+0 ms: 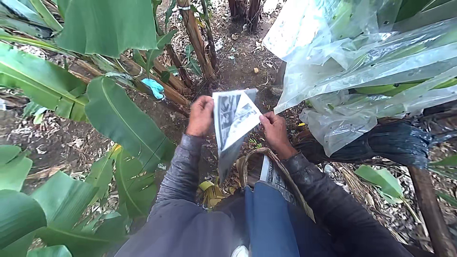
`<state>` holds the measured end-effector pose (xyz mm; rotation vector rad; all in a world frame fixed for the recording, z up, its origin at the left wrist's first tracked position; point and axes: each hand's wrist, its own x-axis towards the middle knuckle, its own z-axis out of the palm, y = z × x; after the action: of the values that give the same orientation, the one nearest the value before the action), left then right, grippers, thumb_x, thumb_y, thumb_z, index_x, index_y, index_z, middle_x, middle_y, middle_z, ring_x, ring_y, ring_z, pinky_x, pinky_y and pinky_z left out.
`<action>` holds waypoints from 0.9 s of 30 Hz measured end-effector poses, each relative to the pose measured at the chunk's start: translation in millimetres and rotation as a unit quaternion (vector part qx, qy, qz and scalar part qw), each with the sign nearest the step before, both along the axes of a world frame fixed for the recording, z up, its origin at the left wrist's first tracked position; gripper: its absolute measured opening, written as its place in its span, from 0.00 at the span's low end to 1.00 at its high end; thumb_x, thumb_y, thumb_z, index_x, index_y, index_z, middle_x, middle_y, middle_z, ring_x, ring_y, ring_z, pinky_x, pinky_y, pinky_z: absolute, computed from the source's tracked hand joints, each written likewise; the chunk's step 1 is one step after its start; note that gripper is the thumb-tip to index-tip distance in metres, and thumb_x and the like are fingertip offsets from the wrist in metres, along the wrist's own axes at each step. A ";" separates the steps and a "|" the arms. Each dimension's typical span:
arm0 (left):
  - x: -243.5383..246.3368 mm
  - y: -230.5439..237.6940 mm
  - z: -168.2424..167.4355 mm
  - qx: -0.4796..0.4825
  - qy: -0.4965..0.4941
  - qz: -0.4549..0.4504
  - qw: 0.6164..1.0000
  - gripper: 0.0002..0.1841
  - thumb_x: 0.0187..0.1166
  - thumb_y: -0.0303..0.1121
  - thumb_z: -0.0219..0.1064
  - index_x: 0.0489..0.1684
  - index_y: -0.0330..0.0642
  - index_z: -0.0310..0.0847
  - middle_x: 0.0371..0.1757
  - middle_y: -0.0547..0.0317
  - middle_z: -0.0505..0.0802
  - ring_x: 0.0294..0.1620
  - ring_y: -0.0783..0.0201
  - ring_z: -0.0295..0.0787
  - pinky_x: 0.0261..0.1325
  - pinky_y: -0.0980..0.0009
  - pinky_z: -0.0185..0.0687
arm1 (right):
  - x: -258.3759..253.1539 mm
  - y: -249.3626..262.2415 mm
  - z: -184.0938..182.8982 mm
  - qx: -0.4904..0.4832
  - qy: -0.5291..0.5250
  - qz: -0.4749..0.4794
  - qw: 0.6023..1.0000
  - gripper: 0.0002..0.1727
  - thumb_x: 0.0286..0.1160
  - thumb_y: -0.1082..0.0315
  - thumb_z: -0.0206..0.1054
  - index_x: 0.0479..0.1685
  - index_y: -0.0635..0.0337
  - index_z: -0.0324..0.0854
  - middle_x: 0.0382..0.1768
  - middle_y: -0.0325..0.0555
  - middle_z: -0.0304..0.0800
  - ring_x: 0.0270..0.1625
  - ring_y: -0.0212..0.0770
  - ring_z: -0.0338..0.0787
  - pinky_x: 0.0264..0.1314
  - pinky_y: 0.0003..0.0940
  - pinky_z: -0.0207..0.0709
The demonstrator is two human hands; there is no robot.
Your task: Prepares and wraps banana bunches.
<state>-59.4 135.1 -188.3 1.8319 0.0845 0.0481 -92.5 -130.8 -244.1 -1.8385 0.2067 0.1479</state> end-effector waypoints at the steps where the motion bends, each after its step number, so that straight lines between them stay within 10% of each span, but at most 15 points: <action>1: 6.8 17.6 7.0 0.024 -0.013 0.033 0.999 0.12 0.90 0.31 0.56 0.55 0.31 0.81 0.43 0.49 0.92 0.42 0.61 0.92 0.51 0.56 0.92 | 4.0 -12.4 -13.8 -0.075 0.009 -0.001 0.997 0.20 0.89 0.53 0.59 0.54 0.62 0.83 0.39 0.55 0.90 0.39 0.51 0.90 0.45 0.56 0.84; 4: 19.0 59.2 34.9 0.128 -0.067 0.087 0.986 0.14 0.90 0.34 0.56 0.55 0.31 0.81 0.42 0.50 0.91 0.41 0.64 0.91 0.51 0.60 0.90 | 14.9 -46.6 -47.9 -0.198 0.075 -0.029 0.977 0.22 0.90 0.56 0.56 0.62 0.67 0.81 0.56 0.67 0.87 0.61 0.65 0.87 0.67 0.67 0.76; 10: 15.5 42.1 79.1 0.294 -0.129 0.074 0.944 0.13 0.88 0.34 0.57 0.54 0.33 0.82 0.44 0.49 0.92 0.44 0.61 0.90 0.54 0.59 0.86 | 14.5 -30.1 -26.6 -0.206 0.034 -0.104 0.972 0.30 0.86 0.53 0.61 0.73 0.71 0.71 0.68 0.73 0.78 0.70 0.69 0.81 0.73 0.66 0.73; 18: 10.3 -24.6 45.0 0.058 -0.041 -0.153 0.986 0.08 0.83 0.32 0.69 0.42 0.35 0.87 0.26 0.57 0.90 0.23 0.66 0.85 0.31 0.67 0.86 | 1.4 78.7 55.2 0.061 -0.099 0.062 0.991 0.48 0.62 0.43 0.82 0.78 0.63 0.65 0.70 0.56 0.79 0.64 0.48 0.88 0.59 0.48 0.88; 22: 11.6 -15.8 44.9 0.058 -0.030 -0.189 0.980 0.08 0.84 0.31 0.68 0.42 0.34 0.87 0.25 0.56 0.90 0.21 0.66 0.85 0.29 0.69 0.86 | 30.4 66.9 38.3 0.126 -0.149 0.081 0.977 0.23 0.69 0.65 0.80 0.60 0.66 0.80 0.48 0.50 0.92 0.50 0.39 0.94 0.56 0.38 0.91; 27: 8.8 -10.8 41.3 0.166 -0.065 -0.172 0.969 0.08 0.84 0.33 0.68 0.41 0.38 0.86 0.28 0.59 0.90 0.25 0.68 0.86 0.33 0.68 0.86 | 31.8 65.7 33.4 0.032 -0.158 0.057 0.985 0.09 0.74 0.68 0.68 0.47 0.63 0.84 0.36 0.47 0.90 0.36 0.39 0.90 0.42 0.41 0.86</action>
<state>-50.6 124.2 -147.1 2.1479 -0.3536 -0.0670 -60.7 -65.1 -210.7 -1.7829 -0.1242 -0.0586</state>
